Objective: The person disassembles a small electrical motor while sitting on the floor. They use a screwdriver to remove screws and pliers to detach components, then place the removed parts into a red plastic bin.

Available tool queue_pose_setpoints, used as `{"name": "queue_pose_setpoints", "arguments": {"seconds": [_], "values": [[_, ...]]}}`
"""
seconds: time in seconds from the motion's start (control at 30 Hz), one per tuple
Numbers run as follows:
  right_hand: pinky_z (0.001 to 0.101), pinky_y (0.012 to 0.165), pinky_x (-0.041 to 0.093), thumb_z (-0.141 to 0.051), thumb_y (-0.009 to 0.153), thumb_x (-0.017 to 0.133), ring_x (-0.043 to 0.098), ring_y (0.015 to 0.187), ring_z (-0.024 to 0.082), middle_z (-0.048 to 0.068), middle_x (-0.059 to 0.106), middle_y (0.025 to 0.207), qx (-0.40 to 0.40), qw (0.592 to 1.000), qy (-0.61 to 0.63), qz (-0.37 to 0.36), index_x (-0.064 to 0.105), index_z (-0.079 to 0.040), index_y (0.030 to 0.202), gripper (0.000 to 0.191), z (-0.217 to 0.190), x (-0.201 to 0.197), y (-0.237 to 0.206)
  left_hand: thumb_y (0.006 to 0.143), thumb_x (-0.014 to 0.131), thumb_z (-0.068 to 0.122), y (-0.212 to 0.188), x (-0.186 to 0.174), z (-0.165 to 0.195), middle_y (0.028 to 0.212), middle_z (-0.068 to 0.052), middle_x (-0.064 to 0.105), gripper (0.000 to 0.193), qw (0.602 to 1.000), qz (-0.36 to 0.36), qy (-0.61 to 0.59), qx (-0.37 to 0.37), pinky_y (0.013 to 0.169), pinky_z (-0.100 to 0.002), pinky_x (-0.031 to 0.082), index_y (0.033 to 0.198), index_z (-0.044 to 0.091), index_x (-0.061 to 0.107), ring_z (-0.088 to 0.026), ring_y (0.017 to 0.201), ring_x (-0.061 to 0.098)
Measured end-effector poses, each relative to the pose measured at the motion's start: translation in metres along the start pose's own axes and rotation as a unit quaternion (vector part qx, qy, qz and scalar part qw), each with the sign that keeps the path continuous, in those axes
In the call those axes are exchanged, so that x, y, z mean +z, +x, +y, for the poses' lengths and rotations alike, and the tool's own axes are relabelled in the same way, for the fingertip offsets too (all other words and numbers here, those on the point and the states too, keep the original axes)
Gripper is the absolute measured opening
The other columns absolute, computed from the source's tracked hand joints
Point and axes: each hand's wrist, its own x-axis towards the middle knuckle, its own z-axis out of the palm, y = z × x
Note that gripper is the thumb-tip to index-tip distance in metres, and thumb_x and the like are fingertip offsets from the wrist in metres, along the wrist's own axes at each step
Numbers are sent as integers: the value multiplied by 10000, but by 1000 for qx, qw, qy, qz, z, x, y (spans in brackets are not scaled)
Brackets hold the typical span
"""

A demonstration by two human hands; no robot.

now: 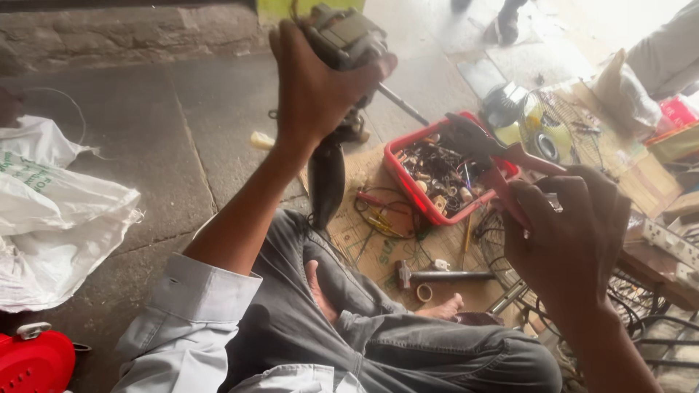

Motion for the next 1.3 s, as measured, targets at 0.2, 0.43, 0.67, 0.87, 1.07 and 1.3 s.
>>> {"name": "queue_pose_setpoints", "arguments": {"seconds": [0.2,0.43,0.67,0.87,1.07,1.3], "values": [[437,946,388,-306,996,832,548,1167,242,-3,619,1051,-47,998,-39,31,702,-203,937,176,-10,-8,7,779,905,380,-5,-8,-6,1190,-173,409,800,999,-14,-30,40,757,-262,669,1204,-16,356,-172,908,692],[384,816,368,-366,994,804,550,1009,187,-50,653,995,-81,991,-87,62,710,-240,930,170,-18,-14,22,813,933,363,-11,-1,-12,1214,-182,365,826,996,3,-13,86,760,-271,682,1233,-43,349,-194,1027,653],[371,652,464,-259,1006,738,586,812,207,15,614,852,-1,994,-14,-110,726,-232,967,49,-20,-18,19,798,975,359,-16,7,-13,1219,-192,365,865,994,19,9,109,756,-281,682,1222,-45,339,-234,1076,635],[414,697,582,-249,865,725,712,812,209,69,757,1101,125,912,280,-273,725,-182,1188,330,-10,-35,31,794,983,372,-16,8,-9,1221,-185,379,873,995,8,20,99,751,-282,680,1215,-39,339,-249,1073,657],[392,676,602,-256,900,694,686,738,201,65,729,1028,140,907,272,-288,718,-137,1068,207,1,-26,21,760,936,383,-14,1,2,1187,-181,445,828,998,-32,-28,39,723,-287,682,1201,-26,367,-240,1003,718],[337,619,639,-154,974,670,688,712,181,144,682,913,298,498,787,-208,569,-8,1229,311,-20,23,-27,884,850,466,16,-50,-13,1226,-136,648,775,933,-317,-169,22,943,-358,690,1370,24,439,-228,1114,725]]}}
